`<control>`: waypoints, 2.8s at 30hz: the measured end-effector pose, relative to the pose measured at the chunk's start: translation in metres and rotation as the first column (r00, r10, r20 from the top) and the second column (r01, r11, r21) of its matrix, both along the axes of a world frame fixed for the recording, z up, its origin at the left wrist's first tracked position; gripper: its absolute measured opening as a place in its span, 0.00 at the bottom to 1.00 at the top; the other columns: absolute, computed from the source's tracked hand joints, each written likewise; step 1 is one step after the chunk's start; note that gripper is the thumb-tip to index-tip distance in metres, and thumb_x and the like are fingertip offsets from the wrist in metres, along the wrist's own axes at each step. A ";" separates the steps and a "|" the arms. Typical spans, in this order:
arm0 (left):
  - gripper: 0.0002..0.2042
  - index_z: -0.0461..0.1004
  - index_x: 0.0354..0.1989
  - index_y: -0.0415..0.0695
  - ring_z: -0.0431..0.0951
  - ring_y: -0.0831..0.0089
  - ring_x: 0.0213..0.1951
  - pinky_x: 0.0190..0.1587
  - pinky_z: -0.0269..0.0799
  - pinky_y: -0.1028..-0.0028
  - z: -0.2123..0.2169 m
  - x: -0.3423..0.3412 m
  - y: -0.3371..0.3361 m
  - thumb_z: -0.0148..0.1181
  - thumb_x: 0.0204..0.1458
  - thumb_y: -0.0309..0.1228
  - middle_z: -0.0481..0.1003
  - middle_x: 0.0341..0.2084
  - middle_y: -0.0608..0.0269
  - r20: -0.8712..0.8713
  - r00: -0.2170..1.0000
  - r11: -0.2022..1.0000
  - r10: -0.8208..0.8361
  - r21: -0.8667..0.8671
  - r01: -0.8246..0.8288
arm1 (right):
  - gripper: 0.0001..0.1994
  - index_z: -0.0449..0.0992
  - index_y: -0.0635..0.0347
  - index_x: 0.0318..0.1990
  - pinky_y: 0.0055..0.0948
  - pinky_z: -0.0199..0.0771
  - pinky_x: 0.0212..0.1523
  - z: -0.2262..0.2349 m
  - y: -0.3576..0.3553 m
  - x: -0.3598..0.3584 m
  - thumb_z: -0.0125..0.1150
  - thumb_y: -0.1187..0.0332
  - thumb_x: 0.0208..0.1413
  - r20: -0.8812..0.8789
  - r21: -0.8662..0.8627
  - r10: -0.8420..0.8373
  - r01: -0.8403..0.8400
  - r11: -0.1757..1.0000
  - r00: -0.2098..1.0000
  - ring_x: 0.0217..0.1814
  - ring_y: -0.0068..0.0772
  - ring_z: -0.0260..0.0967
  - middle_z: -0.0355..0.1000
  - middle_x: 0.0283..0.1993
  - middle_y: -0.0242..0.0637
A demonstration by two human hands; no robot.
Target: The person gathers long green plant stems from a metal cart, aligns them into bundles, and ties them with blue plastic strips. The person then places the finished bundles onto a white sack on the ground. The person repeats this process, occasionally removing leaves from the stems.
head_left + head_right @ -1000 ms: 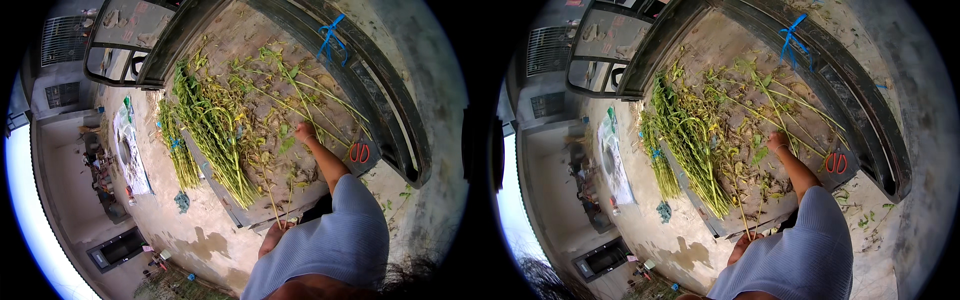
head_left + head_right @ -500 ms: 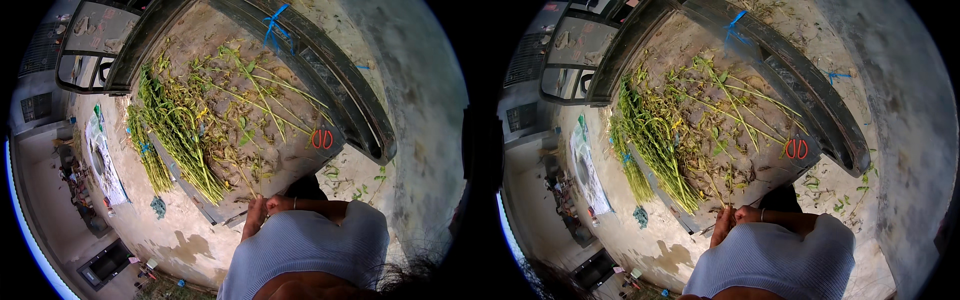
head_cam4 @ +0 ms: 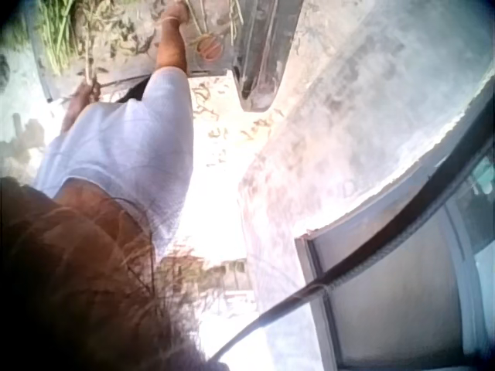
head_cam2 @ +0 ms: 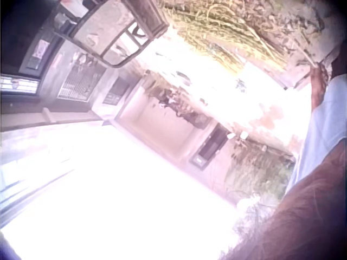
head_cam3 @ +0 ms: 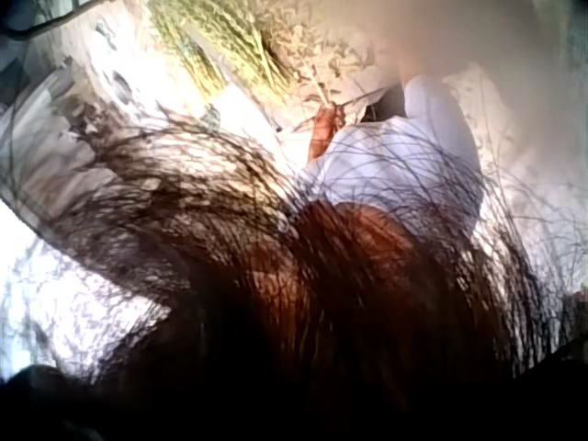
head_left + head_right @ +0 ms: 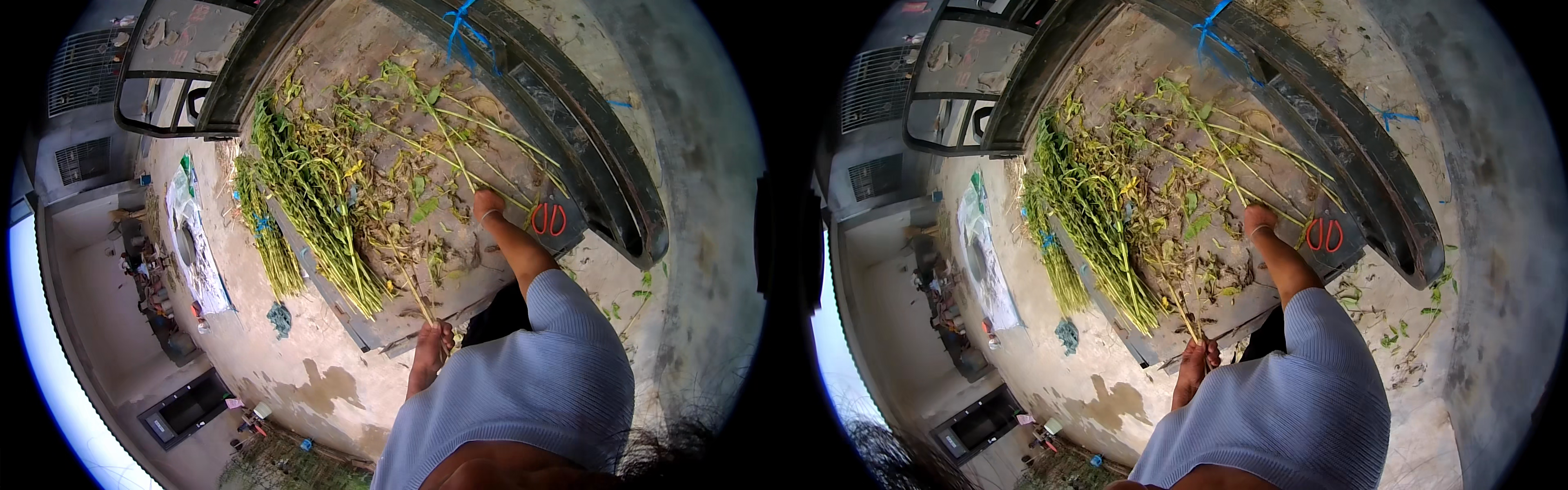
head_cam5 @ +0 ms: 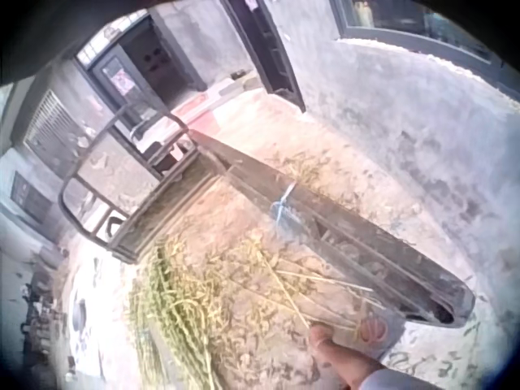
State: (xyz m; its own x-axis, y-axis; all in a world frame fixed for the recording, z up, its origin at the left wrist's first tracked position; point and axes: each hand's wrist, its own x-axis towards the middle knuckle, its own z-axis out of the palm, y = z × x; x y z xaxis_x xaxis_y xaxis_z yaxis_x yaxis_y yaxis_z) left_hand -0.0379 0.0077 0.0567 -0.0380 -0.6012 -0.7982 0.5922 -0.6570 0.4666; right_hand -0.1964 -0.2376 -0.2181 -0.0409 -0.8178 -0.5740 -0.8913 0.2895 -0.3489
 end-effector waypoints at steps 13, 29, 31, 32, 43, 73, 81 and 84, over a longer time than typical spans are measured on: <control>0.06 0.67 0.29 0.47 0.57 0.85 0.14 0.14 0.50 0.83 -0.028 -0.012 -0.016 0.50 0.54 0.34 0.66 0.18 0.71 0.138 0.990 0.989 -0.020 0.151 -0.001 | 0.08 0.66 0.62 0.25 0.34 0.65 0.23 0.194 0.171 -0.003 0.58 0.69 0.40 0.838 -0.152 0.234 -0.201 0.968 0.492 0.22 0.41 0.68 0.68 0.20 0.43; 0.09 0.69 0.30 0.41 0.63 0.80 0.21 0.20 0.57 0.81 -0.041 -0.005 -0.025 0.48 0.55 0.33 0.70 0.24 0.63 0.139 0.976 0.984 -0.167 0.087 0.155 | 0.11 0.69 0.61 0.34 0.39 0.70 0.38 0.023 0.006 -0.132 0.57 0.69 0.41 -0.248 -0.262 -0.015 -0.052 0.964 0.969 0.39 0.44 0.69 0.70 0.35 0.44; 0.09 0.68 0.31 0.41 0.64 0.79 0.22 0.21 0.59 0.81 -0.045 -0.007 -0.019 0.46 0.56 0.33 0.70 0.24 0.62 0.134 0.981 0.990 -0.143 0.036 0.139 | 0.07 0.71 0.62 0.33 0.40 0.72 0.34 0.042 0.002 -0.126 0.51 0.73 0.44 -0.151 -0.191 0.180 -0.208 0.959 0.972 0.36 0.48 0.71 0.71 0.34 0.44; 0.09 0.68 0.31 0.41 0.65 0.78 0.23 0.22 0.59 0.81 -0.044 -0.009 -0.015 0.45 0.56 0.34 0.70 0.24 0.62 0.134 0.982 0.991 -0.132 0.013 0.132 | 0.08 0.72 0.62 0.33 0.40 0.72 0.33 0.046 0.004 -0.117 0.51 0.73 0.44 -0.130 -0.255 0.143 -0.173 0.951 0.981 0.36 0.48 0.71 0.71 0.34 0.45; 0.07 0.63 0.29 0.43 0.55 0.84 0.15 0.16 0.52 0.83 -0.026 -0.012 -0.027 0.42 0.57 0.30 0.66 0.20 0.65 0.019 0.998 0.997 0.066 0.032 -0.067 | 0.10 0.68 0.60 0.36 0.40 0.73 0.33 0.053 0.013 -0.071 0.52 0.70 0.44 -0.111 -0.181 0.053 -0.073 0.981 0.992 0.39 0.46 0.70 0.69 0.39 0.48; 0.09 0.72 0.35 0.43 0.67 0.80 0.21 0.20 0.63 0.81 -0.037 -0.005 -0.044 0.59 0.47 0.33 0.75 0.34 0.61 -0.013 0.997 0.984 -0.082 0.158 0.083 | 0.11 0.73 0.65 0.30 0.42 0.71 0.34 0.092 0.046 -0.127 0.54 0.66 0.45 0.005 -0.178 -0.147 0.145 0.973 0.989 0.31 0.48 0.71 0.72 0.28 0.49; 0.06 0.72 0.33 0.46 0.72 0.72 0.30 0.31 0.72 0.73 -0.026 0.004 -0.039 0.57 0.49 0.32 0.74 0.34 0.61 -0.137 0.989 0.997 -0.056 0.045 0.063 | 0.08 0.75 0.60 0.32 0.41 0.74 0.32 0.009 -0.013 -0.159 0.49 0.72 0.46 -0.347 -0.247 -0.120 0.033 0.969 0.930 0.35 0.47 0.73 0.73 0.33 0.48; 0.05 0.72 0.32 0.46 0.73 0.70 0.34 0.35 0.73 0.68 -0.028 0.009 -0.034 0.56 0.50 0.32 0.73 0.33 0.61 -0.187 0.981 0.997 -0.050 0.050 0.061 | 0.08 0.76 0.59 0.30 0.42 0.73 0.33 0.032 -0.029 -0.153 0.51 0.71 0.45 -0.217 -0.193 -0.131 0.089 0.977 0.967 0.35 0.47 0.73 0.73 0.32 0.48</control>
